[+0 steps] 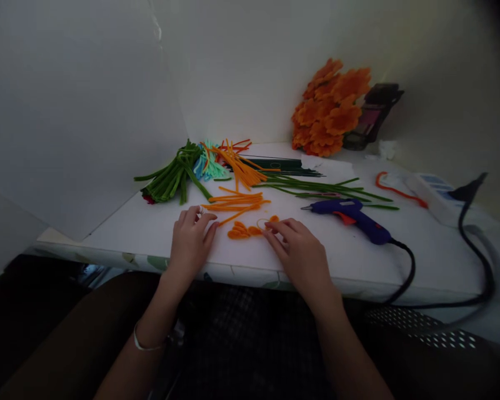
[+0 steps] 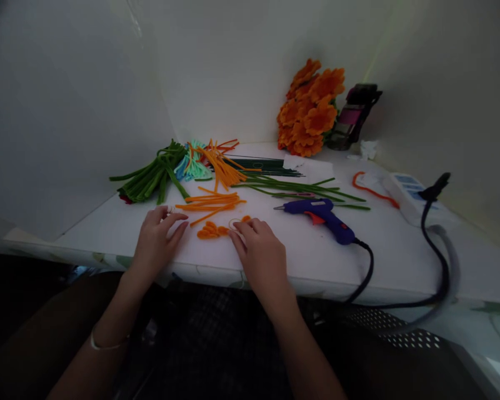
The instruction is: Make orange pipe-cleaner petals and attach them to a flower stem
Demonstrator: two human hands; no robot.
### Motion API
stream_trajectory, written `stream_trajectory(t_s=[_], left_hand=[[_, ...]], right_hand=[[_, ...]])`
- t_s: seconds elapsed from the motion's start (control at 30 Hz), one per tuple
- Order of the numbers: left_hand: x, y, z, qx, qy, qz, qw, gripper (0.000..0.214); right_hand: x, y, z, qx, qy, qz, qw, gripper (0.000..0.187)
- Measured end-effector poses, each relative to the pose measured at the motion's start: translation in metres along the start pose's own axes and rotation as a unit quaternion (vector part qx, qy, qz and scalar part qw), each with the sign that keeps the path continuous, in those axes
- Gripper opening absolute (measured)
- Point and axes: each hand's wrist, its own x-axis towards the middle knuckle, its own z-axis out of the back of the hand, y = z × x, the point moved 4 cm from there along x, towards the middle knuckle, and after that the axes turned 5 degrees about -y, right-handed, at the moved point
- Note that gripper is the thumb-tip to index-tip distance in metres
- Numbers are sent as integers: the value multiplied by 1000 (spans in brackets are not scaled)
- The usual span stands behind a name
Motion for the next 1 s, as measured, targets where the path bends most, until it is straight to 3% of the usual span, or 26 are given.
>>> stream_trajectory(t_s=[0.17,0.3,0.37,0.4,0.47,0.57,0.6,0.67,0.73,0.8,0.9,1.0], left_hand=[[21,-7,-15,-36,69,-8,997,11],[25,-13,-13,-69,31,27,997,9],[20,-18,-5,-144,-13,66,987,8],[15,-22,0,-238,-43,101,965,8],[2,-36,6,-435,-65,165,883,10],[-21,-67,11,-584,11,209,784,9],[-28,-76,13,-595,39,217,773,9],[-40,-85,18,-582,69,217,781,12],[-47,-86,22,-589,65,217,776,11],[-51,-81,21,-613,55,237,751,10],[-55,-77,11,-653,86,298,690,19],[-57,-81,2,-705,105,367,597,23]], right_hand=[[-3,-3,2,63,-6,-6,998,19],[-7,-1,14,124,-75,7,989,16],[-13,2,22,161,-123,17,979,19],[-16,4,25,180,-140,25,973,24],[-21,8,28,219,-140,54,964,40],[-26,17,26,268,-91,133,950,55],[-28,19,26,281,-80,157,943,56],[-30,18,28,307,-81,177,932,55],[-32,13,31,340,-86,155,924,50],[-35,10,34,386,-66,128,911,44],[-43,9,36,462,-13,114,879,36],[-51,10,33,514,28,98,851,31]])
